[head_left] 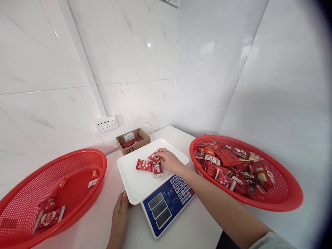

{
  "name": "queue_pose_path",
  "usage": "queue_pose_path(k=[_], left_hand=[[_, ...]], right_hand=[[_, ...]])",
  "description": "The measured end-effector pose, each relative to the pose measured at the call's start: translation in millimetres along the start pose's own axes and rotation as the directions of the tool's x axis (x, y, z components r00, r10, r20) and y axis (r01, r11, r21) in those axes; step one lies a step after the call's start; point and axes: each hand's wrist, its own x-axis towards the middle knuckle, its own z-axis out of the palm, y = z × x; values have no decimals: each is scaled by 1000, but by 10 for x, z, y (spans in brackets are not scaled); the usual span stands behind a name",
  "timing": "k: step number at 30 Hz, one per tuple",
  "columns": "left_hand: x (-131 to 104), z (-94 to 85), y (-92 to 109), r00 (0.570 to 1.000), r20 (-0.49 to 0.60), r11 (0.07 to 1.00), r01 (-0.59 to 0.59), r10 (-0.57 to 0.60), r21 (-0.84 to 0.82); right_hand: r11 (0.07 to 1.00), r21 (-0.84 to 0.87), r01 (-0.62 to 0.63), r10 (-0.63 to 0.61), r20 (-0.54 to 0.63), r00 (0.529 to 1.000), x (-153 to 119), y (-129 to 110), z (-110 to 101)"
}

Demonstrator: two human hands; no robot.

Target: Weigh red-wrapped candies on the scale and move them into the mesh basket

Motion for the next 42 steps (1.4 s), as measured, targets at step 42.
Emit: queue_pose_path(k=[42], left_hand=[[-43, 38, 78, 998, -40, 999, -37, 38, 38]], right_hand=[[980, -160, 121, -109, 79, 991, -355, -273, -89]])
